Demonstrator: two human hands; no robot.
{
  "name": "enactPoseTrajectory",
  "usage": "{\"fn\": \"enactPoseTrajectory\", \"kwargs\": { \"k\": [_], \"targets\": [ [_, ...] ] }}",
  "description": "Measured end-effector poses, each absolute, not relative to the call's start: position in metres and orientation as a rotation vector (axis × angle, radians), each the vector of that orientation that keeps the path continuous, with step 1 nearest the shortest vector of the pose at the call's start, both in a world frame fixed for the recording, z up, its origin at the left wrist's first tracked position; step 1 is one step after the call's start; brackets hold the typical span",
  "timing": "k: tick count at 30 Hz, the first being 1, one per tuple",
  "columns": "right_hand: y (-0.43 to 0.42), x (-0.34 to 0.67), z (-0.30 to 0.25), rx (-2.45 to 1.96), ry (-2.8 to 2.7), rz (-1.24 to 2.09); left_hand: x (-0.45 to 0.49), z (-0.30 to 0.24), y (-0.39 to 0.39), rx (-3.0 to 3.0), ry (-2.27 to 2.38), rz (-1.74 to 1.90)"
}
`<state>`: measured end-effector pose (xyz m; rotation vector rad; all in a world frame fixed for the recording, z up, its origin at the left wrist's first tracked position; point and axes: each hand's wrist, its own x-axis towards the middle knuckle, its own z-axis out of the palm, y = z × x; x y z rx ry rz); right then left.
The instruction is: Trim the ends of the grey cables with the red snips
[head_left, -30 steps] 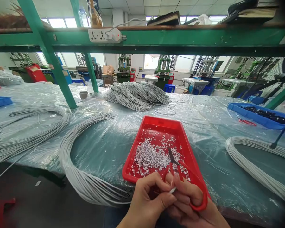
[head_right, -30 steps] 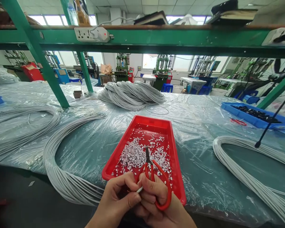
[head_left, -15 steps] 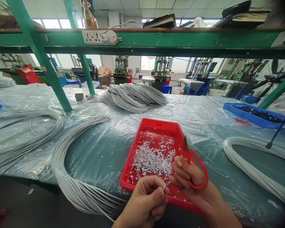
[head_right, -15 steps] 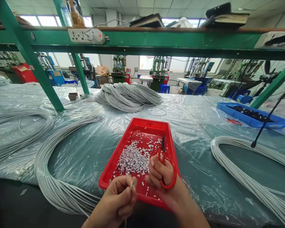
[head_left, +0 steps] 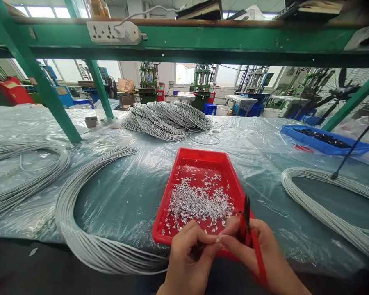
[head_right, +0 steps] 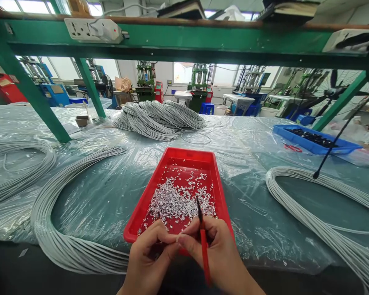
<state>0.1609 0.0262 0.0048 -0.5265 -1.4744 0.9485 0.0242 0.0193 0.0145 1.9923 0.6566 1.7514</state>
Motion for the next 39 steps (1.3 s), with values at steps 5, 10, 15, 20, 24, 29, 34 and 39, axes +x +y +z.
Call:
{"fn": "enactPoseTrajectory", "kwargs": {
  "k": [5,10,15,20,24,29,34,39],
  "targets": [
    [0.014,0.146,0.002,0.113,-1.105,1.843,0.017,0.025,0.012,1.797,0.433,1.239],
    [0.011,0.144,0.007,-0.476,-1.405,0.201,0.015,0.026,0.019,1.778,0.577,1.044],
    [0.027,0.163,0.015,-0.683,-1.188,-0.085,0.017,0.016,0.016,1.833,0.670,1.194],
    [0.024,0.177,0.022,-0.677,-1.532,0.586,0.015,0.013,0.018,1.646,0.601,1.148],
    [0.012,0.171,0.019,-0.603,-1.519,0.850,0.016,0.015,0.020,1.681,0.604,1.150],
    [0.007,0.164,0.014,-0.632,-1.487,0.658,0.019,0.015,0.018,1.872,0.639,1.281],
    [0.001,0.149,0.007,-0.772,-1.412,0.376,0.021,0.008,0.022,2.284,0.559,1.814],
    [0.006,0.133,0.004,-0.751,-1.300,0.163,0.021,0.008,0.024,2.445,0.461,2.066]
  ]
}}
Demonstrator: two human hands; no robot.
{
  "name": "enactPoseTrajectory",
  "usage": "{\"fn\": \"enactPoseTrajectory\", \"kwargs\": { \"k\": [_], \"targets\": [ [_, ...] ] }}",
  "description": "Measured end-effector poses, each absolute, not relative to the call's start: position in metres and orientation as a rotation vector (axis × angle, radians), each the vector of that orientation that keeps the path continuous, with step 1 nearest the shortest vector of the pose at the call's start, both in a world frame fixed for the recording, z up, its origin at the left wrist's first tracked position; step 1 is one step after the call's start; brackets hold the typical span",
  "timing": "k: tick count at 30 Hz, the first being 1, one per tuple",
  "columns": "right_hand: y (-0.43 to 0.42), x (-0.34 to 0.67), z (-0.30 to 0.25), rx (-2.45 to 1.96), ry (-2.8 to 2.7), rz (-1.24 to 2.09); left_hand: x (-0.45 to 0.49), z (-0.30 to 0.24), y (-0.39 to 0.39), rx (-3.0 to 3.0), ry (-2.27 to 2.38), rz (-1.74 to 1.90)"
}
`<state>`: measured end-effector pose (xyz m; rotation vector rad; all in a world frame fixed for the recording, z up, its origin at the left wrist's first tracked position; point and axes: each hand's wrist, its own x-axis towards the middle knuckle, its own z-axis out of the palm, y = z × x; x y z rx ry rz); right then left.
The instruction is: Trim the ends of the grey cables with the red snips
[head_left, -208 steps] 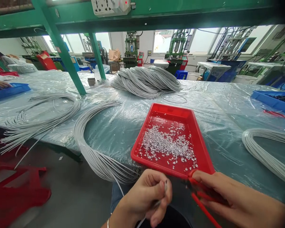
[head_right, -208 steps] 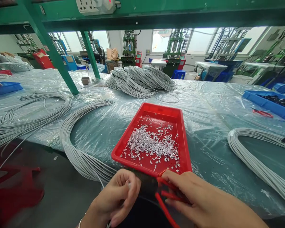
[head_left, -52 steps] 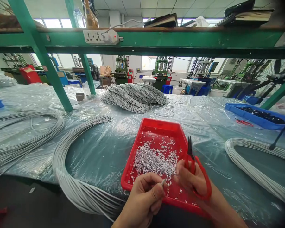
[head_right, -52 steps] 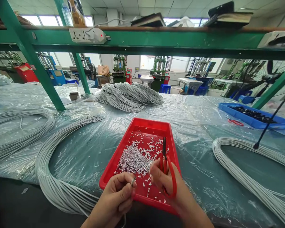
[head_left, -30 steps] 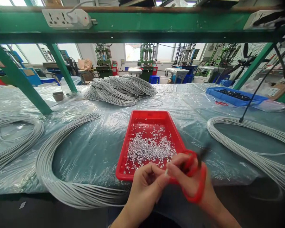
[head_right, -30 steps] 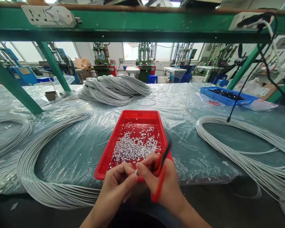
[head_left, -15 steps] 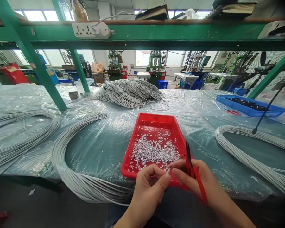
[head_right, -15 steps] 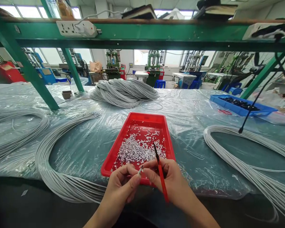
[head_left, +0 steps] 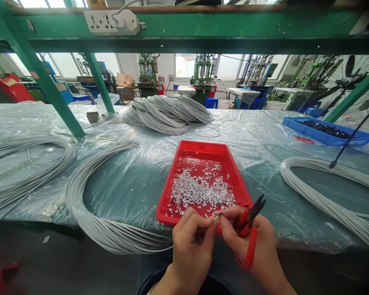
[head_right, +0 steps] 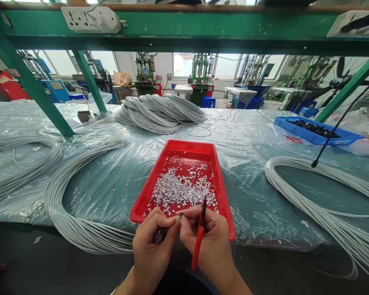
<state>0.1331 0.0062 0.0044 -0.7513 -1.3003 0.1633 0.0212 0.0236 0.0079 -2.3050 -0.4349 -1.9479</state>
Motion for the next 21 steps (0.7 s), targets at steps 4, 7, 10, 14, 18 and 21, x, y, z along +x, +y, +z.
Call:
{"fn": "enactPoseTrajectory", "kwargs": {
  "k": [4,7,10,14,18,21],
  "targets": [
    [0.015,0.131,0.004,-0.641,-1.331,0.435,0.021,0.014,0.019,-2.623,-0.694,-2.211],
    [0.018,0.127,0.001,-0.634,-1.300,0.324,0.021,0.014,0.018,-2.886,-0.899,-2.371],
    [0.021,0.128,-0.004,-0.658,-1.315,-0.002,0.020,0.010,0.021,-2.683,-0.929,-2.286],
    [0.027,0.146,-0.004,-0.591,-1.502,-0.309,0.015,0.011,0.027,-2.688,-0.991,-2.136],
    [0.031,0.167,0.008,-0.572,-1.734,-0.437,0.007,0.023,0.025,-3.325,-1.311,-2.246],
    [0.034,0.171,0.015,-0.597,-1.621,-0.219,0.002,0.028,0.022,-3.630,-1.250,-2.386]
  ]
}}
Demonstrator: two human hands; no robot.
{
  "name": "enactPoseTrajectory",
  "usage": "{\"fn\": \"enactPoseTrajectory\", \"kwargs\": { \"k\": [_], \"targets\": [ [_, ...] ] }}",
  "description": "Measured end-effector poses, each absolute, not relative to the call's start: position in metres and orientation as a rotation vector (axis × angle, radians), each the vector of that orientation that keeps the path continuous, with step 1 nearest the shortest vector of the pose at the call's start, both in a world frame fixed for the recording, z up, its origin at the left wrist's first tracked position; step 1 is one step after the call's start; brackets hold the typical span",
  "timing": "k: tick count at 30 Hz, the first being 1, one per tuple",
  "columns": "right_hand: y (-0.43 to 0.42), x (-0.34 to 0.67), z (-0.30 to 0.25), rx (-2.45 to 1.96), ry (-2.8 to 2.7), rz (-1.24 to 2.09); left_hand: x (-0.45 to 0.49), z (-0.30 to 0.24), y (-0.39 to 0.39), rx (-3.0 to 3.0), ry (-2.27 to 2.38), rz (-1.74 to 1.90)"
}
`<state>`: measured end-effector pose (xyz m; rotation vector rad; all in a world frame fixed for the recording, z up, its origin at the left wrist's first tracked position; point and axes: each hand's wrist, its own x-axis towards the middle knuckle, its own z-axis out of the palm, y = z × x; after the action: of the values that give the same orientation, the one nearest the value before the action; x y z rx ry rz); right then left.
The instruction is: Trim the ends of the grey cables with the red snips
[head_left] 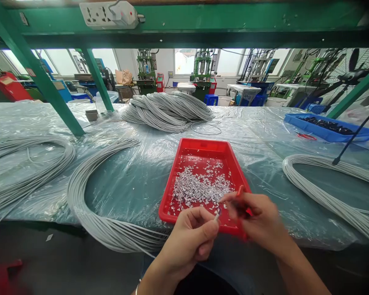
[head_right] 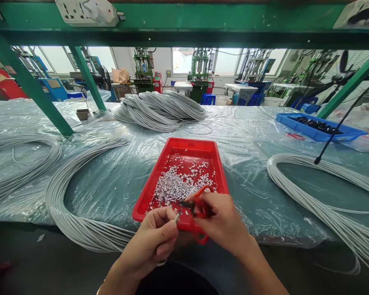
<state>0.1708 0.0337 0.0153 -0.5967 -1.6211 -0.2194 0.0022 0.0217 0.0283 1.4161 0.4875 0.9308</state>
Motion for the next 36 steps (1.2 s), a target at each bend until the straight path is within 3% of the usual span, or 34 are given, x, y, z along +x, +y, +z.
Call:
{"fn": "enactPoseTrajectory", "kwargs": {
  "k": [7,15,19,23,27,32,36],
  "targets": [
    [0.023,0.159,0.015,-0.762,-1.549,0.710,0.003,0.022,0.023,1.344,0.463,0.965],
    [0.011,0.148,0.017,-0.572,-1.603,0.716,0.002,0.019,0.022,1.408,0.413,0.998],
    [0.020,0.148,0.016,-0.658,-1.549,0.723,0.001,0.019,0.024,1.396,0.324,0.947],
    [0.033,0.157,0.017,-0.813,-1.476,0.481,0.003,0.019,0.025,1.353,0.349,1.031],
    [0.041,0.164,0.027,-0.806,-1.564,0.604,0.006,0.018,0.027,1.447,0.513,1.125],
    [0.055,0.168,0.041,-0.985,-1.478,0.220,0.008,0.022,0.025,1.420,0.549,1.171],
    [0.046,0.169,0.038,-0.714,-1.741,0.659,0.007,0.024,0.024,1.437,0.594,1.127]
  ]
}}
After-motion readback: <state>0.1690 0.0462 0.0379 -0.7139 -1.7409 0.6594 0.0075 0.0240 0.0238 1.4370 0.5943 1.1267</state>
